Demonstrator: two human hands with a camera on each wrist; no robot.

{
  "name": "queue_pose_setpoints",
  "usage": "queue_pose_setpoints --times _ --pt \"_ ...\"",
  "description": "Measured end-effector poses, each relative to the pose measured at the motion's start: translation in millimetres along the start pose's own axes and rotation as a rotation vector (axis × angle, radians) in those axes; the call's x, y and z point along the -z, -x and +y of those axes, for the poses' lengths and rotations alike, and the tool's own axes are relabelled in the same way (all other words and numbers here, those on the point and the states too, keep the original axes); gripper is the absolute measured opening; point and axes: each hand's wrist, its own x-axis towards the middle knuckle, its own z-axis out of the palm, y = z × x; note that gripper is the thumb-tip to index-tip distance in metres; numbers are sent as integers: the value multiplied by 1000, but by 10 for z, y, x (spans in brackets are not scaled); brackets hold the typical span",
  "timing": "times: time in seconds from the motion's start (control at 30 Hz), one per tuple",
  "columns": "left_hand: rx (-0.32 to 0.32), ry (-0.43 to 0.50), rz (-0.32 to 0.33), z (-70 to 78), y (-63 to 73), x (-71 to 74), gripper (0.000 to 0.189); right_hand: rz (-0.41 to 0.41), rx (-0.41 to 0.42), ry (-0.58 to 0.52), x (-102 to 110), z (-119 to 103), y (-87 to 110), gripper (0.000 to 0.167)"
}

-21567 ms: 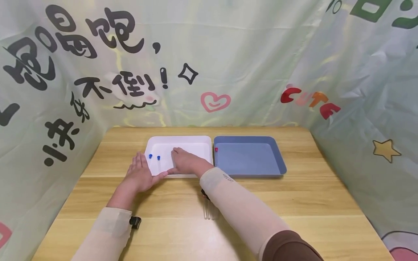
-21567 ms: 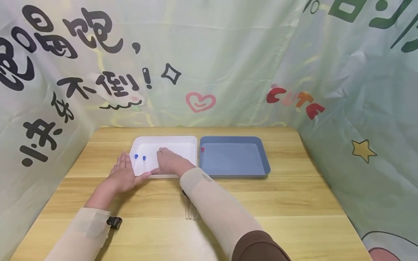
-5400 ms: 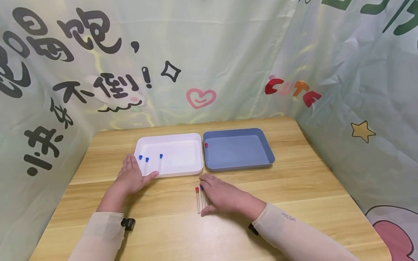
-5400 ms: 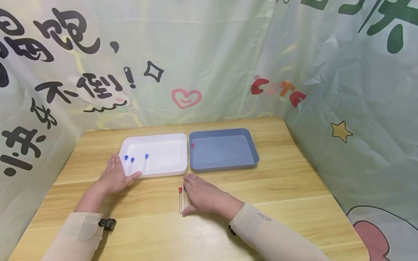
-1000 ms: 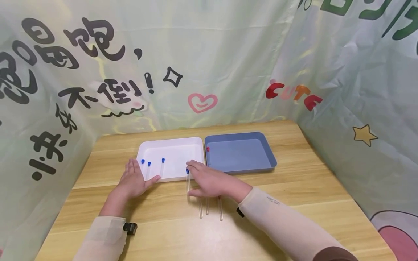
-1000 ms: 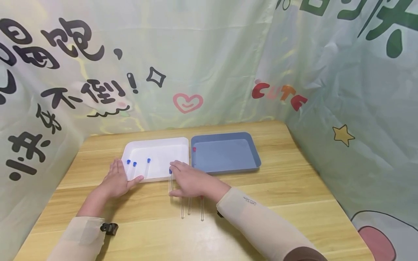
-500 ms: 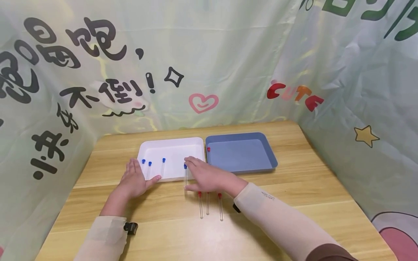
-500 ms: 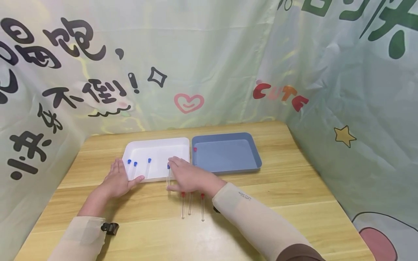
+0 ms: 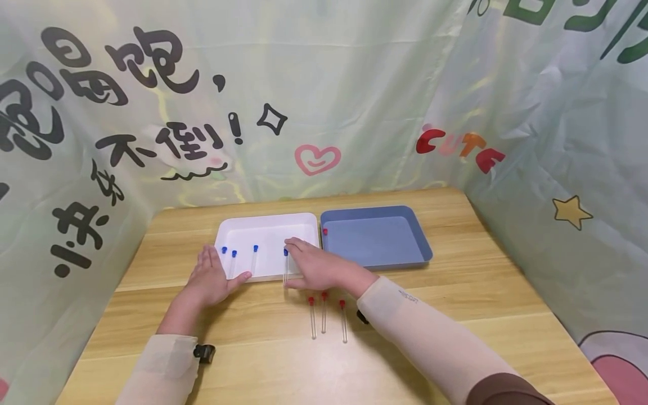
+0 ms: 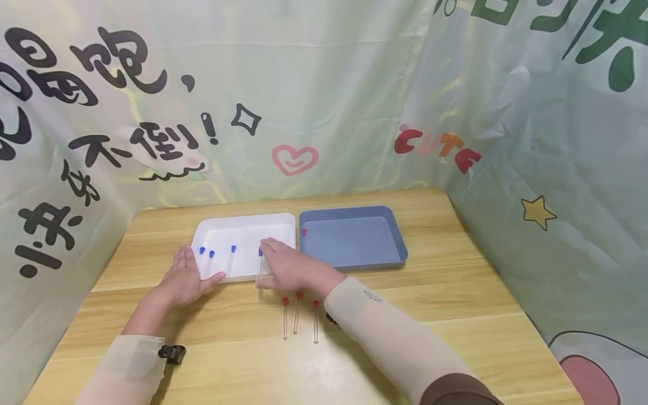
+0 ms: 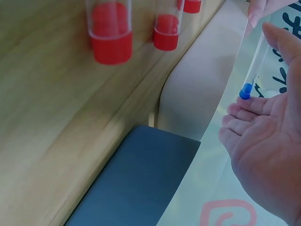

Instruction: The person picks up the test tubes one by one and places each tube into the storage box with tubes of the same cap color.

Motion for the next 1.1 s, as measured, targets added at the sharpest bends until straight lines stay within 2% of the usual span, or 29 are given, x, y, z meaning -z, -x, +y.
queue_pose_setpoints --times 0.23,0.57,0.87,1.1 --pt "6 8 0 -26 -19 -17 135 16 5 10 29 21 -96 92" --pt "9 27 4 22 40 40 134 3 -49 -27 81 34 -234 97" --pt "-4 11 34 -67 -51 -48 142 -17 -88 -63 128 50 -321 98" --pt "5 27 10 3 6 22 137 -19 -91 -58 76 93 -419 96"
